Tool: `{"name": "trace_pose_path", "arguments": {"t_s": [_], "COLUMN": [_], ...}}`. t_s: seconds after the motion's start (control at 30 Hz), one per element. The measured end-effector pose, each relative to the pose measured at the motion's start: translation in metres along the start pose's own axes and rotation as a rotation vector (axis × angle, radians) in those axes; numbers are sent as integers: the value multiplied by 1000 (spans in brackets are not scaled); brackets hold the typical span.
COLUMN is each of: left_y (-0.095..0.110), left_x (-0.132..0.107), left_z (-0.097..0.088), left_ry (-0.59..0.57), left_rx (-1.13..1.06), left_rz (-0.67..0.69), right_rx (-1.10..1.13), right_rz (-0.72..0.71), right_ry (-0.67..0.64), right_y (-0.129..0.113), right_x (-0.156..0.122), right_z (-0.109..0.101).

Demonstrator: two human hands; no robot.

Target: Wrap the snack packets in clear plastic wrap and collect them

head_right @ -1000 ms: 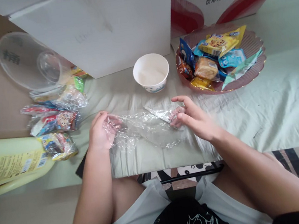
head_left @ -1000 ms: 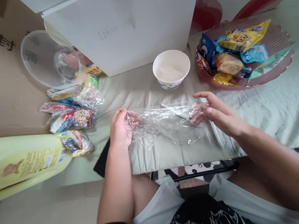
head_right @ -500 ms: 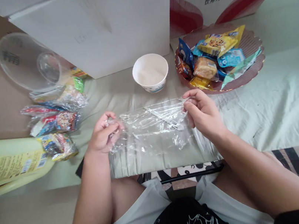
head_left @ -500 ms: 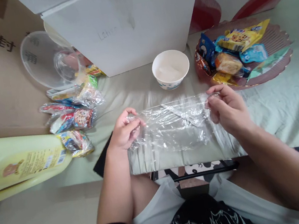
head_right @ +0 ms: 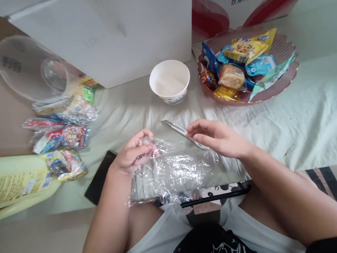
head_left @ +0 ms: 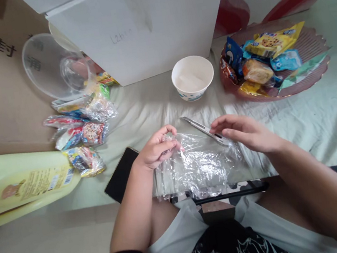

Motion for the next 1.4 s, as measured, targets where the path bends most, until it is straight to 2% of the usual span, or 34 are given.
{"name": "trace_pose_path", "arguments": {"t_s": [0.1, 0.2, 0.33, 0.4, 0.5, 0.57, 0.67, 0.77, 0.9, 1.2, 1.3, 1.4], "left_y": [-7, -12, -12, -7, 4, 10, 11, 6, -1, -10, -9, -4], "left_x": [5, 8, 9, 9, 8, 8, 9, 10, 11, 12, 13, 12], "left_z": [4, 9, 7, 4, -2, -5, -7, -5, 1, 8, 6, -1], "left_ry": [9, -26, -51, -27, 84, 163, 237, 258, 198, 4, 46, 179], "left_rx": [72, 100, 64, -1, -142, -224, -256, -222, -204, -19, 66, 103], "left_rz": [-43, -57, -1, 66, 207, 276, 331, 371, 385, 378, 423, 506], "right_rx": [37, -149, -448, -453, -381, -292, -124, -19, -4, -58, -38, -56], "right_rz": [-72, -190, -288, -260, -180, -139, -76, -47, -43, 5, -4, 6], "right_ry": [125, 25, -97, -60, 122, 241, 323, 380, 454, 519, 455, 394], "right_y": [-2, -8, -13, -14, -13, -12, -8, -7, -8, -7, -5, -3], "right_x": [-1, -2, -6, -6, -6, -7, -6, -6, -6, -4, -2, -1], "right_z": [-1, 15, 31, 29, 18, 12, 10, 9, 6, 2, 6, 8]}}
Point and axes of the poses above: each hand's wrist, its own x-axis towards the middle knuckle, its own z-axis out of the palm, y = z × x, the point moved 5 cm from there along x, towards the middle knuckle, and after that the axes turned 7 degrees about -x, right-handed, at the moved point
